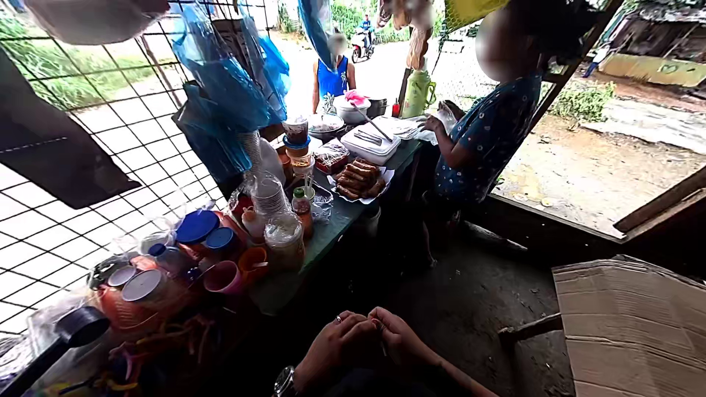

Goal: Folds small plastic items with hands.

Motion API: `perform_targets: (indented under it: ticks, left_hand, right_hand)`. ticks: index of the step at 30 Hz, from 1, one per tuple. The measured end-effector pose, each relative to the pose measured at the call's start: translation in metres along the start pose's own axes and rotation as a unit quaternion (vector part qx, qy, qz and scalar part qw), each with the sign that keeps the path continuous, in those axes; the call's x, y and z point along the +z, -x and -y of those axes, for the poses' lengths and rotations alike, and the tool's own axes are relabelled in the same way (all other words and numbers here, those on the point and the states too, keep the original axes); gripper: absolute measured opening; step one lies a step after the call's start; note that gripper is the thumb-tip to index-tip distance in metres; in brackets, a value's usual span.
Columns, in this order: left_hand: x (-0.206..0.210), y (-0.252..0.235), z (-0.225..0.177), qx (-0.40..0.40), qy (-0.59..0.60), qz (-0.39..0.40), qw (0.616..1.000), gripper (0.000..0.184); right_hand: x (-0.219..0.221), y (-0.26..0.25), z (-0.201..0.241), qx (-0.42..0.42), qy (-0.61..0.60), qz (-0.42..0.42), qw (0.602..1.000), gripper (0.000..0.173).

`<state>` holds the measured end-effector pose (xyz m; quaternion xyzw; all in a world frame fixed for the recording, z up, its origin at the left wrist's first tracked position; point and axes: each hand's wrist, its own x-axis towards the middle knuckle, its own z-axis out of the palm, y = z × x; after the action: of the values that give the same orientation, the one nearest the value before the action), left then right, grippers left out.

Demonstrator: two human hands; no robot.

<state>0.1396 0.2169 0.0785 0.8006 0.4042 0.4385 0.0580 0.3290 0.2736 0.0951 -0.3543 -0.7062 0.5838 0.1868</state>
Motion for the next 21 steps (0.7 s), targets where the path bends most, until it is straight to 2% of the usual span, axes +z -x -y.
perform_targets:
  ticks: [2, 4, 6, 8, 10, 14, 21]
  left_hand:
    - [0.004, -0.005, -0.013, -0.135, 0.128, -0.058, 0.981, 0.017]
    - [0.008, -0.013, -0.027, -0.294, 0.279, -0.113, 0.907, 0.026]
    - [0.014, -0.018, -0.033, -0.385, 0.381, -0.178, 0.822, 0.014]
    - [0.018, -0.021, -0.034, -0.412, 0.429, -0.243, 0.766, 0.008]
    - [0.016, -0.023, -0.033, -0.42, 0.447, -0.275, 0.741, 0.009]
    - [0.002, -0.024, -0.03, -0.412, 0.466, -0.281, 0.731, 0.013]
    - [-0.011, -0.036, -0.039, -0.491, 0.479, -0.256, 0.681, 0.016]
  right_hand:
    - [0.007, -0.001, 0.002, -0.039, -0.056, -0.054, 0.996, 0.021]
    - [0.019, -0.003, 0.004, -0.104, -0.032, -0.15, 0.983, 0.02]
    - [0.027, -0.008, 0.006, -0.144, -0.007, -0.213, 0.966, 0.019]
    - [0.029, -0.01, 0.012, -0.131, -0.024, -0.217, 0.967, 0.018]
    - [0.025, -0.01, 0.018, -0.091, -0.063, -0.183, 0.977, 0.015]
    - [0.022, -0.005, 0.019, -0.049, -0.098, -0.098, 0.989, 0.012]
    - [0.023, -0.002, -0.007, -0.133, 0.016, -0.057, 0.989, 0.018]
